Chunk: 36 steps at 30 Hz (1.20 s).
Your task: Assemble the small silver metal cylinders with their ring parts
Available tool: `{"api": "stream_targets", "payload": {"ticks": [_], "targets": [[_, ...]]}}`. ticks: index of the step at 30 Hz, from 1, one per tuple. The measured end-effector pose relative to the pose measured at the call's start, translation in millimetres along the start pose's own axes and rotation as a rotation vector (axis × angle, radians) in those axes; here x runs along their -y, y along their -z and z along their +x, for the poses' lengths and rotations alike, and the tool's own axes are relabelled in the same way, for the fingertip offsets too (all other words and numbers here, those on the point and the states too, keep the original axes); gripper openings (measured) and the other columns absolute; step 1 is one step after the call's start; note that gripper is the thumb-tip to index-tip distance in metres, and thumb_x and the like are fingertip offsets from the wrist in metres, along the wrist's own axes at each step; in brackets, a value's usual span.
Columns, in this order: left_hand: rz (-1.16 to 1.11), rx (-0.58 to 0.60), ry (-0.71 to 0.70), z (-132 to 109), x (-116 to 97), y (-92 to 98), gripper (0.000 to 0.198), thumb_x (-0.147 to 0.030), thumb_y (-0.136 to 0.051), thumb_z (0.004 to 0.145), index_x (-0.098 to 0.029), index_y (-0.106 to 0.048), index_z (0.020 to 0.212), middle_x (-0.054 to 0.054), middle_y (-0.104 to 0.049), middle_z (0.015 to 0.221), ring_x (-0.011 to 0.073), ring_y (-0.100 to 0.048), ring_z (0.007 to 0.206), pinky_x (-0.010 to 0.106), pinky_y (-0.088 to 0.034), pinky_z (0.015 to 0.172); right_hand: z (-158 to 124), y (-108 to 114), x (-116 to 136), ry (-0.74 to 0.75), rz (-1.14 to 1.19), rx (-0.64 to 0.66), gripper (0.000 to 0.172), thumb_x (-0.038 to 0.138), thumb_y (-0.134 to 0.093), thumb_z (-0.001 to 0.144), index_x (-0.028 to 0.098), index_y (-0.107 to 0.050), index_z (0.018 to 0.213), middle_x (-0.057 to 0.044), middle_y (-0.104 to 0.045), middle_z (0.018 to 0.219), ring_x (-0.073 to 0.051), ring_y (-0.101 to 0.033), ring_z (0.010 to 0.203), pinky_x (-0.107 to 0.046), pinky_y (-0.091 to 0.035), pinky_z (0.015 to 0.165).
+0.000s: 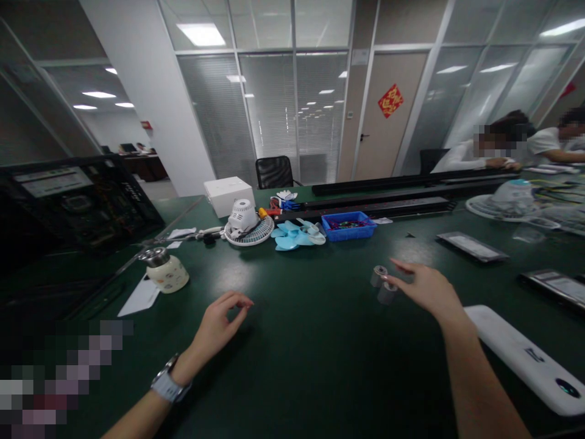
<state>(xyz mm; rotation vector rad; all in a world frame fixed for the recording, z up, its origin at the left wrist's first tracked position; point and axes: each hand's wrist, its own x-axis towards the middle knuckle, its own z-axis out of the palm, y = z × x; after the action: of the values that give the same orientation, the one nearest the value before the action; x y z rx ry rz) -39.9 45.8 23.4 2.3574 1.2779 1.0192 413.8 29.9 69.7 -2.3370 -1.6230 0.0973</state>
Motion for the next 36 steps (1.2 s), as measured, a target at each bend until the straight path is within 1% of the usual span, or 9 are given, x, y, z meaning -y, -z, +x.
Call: {"api": "stream_targets", "payload": {"ticks": [4,8,12,16,19,21,27,30,36], "targets": [[-0.010,0.010,0.001,-1,-1,-1.5,0.014,-0.018,-0.051,0.087,-0.022,-0.064,0.092,0.002,-0.063,0.095,0.0161,-0.060,0.087,0.030,-0.050,0.076,4,-21,18,-0.130,0.026,-0.095,0.083,0.070,-0.053,0.074,0.012,-0.050,0.134,-0.019,-0.064,0.121,-0.037,-0.060,0.109,-0.043,-0.047,0.083],[-0.014,0.019,-0.022,-2,0,-3.4,0.015,-0.016,-0.051,0.087,-0.022,-0.064,0.092,0.002,-0.063,0.095,0.0160,-0.060,0.086,0.029,-0.050,0.075,8,-41,30,-0.180,-0.037,0.008,0.068,0.067,-0.052,0.075,0.014,-0.065,0.115,-0.019,-0.070,0.103,-0.036,-0.066,0.094,-0.042,-0.049,0.072],[0.002,0.027,-0.021,-3,0,-4.2,0.015,-0.016,-0.051,0.086,-0.022,-0.063,0.091,0.003,-0.063,0.096,0.0164,-0.060,0.088,0.030,-0.049,0.077,12,-47,27,-0.180,-0.055,-0.024,0.057,0.065,-0.052,0.076,0.018,-0.070,0.102,-0.017,-0.073,0.090,-0.035,-0.068,0.086,-0.042,-0.049,0.069],[0.008,0.032,-0.008,-4,-1,-4.6,0.015,-0.016,-0.051,0.087,-0.022,-0.064,0.092,0.003,-0.063,0.097,0.0168,-0.060,0.089,0.031,-0.049,0.078,8,-39,34,-0.066,-0.003,-0.252,0.050,0.063,-0.059,0.071,0.018,-0.070,0.090,-0.015,-0.072,0.080,-0.036,-0.067,0.086,-0.048,-0.047,0.079],[-0.009,0.020,-0.004,-4,-3,-5.9,0.015,-0.020,-0.051,0.088,-0.022,-0.063,0.096,0.003,-0.063,0.097,0.0172,-0.060,0.089,0.032,-0.050,0.078,-6,-36,60,0.119,0.262,-0.461,0.045,0.060,-0.061,0.071,0.018,-0.064,0.088,-0.014,-0.072,0.090,-0.033,-0.066,0.092,-0.048,-0.047,0.084],[-0.033,0.010,0.002,-4,-3,-7.8,0.016,-0.024,-0.051,0.089,-0.022,-0.063,0.100,0.004,-0.064,0.098,0.0176,-0.060,0.090,0.033,-0.050,0.078,-19,-43,90,0.238,0.560,-0.371,0.041,0.056,-0.064,0.072,0.019,-0.059,0.090,-0.013,-0.071,0.097,-0.029,-0.066,0.094,-0.043,-0.049,0.085],[-0.149,-0.004,0.087,-4,-2,-14.9,0.030,-0.037,-0.056,0.089,-0.023,-0.060,0.114,0.005,-0.067,0.103,0.0194,-0.062,0.093,0.036,-0.050,0.081,-66,-90,185,0.428,1.179,0.386,0.040,0.051,-0.069,0.073,0.019,-0.059,0.095,-0.007,-0.070,0.097,-0.021,-0.066,0.089,-0.036,-0.053,0.080],[-0.247,-0.005,0.125,-3,-6,-15.6,0.034,-0.039,-0.054,0.089,-0.025,-0.060,0.119,0.006,-0.068,0.105,0.0195,-0.063,0.095,0.036,-0.050,0.082,-83,-104,205,0.462,1.201,0.511,0.043,0.051,-0.069,0.073,0.019,-0.062,0.101,-0.005,-0.069,0.097,-0.019,-0.064,0.086,-0.034,-0.052,0.077],[-0.435,0.040,0.127,-3,-15,-16.2,0.026,-0.038,-0.056,0.090,-0.025,-0.070,0.106,0.006,-0.069,0.103,0.0186,-0.063,0.095,0.034,-0.050,0.085,-93,-110,203,0.538,1.149,0.584,0.043,0.049,-0.067,0.076,0.019,-0.066,0.106,-0.005,-0.067,0.100,-0.019,-0.061,0.089,-0.032,-0.050,0.078]]}}
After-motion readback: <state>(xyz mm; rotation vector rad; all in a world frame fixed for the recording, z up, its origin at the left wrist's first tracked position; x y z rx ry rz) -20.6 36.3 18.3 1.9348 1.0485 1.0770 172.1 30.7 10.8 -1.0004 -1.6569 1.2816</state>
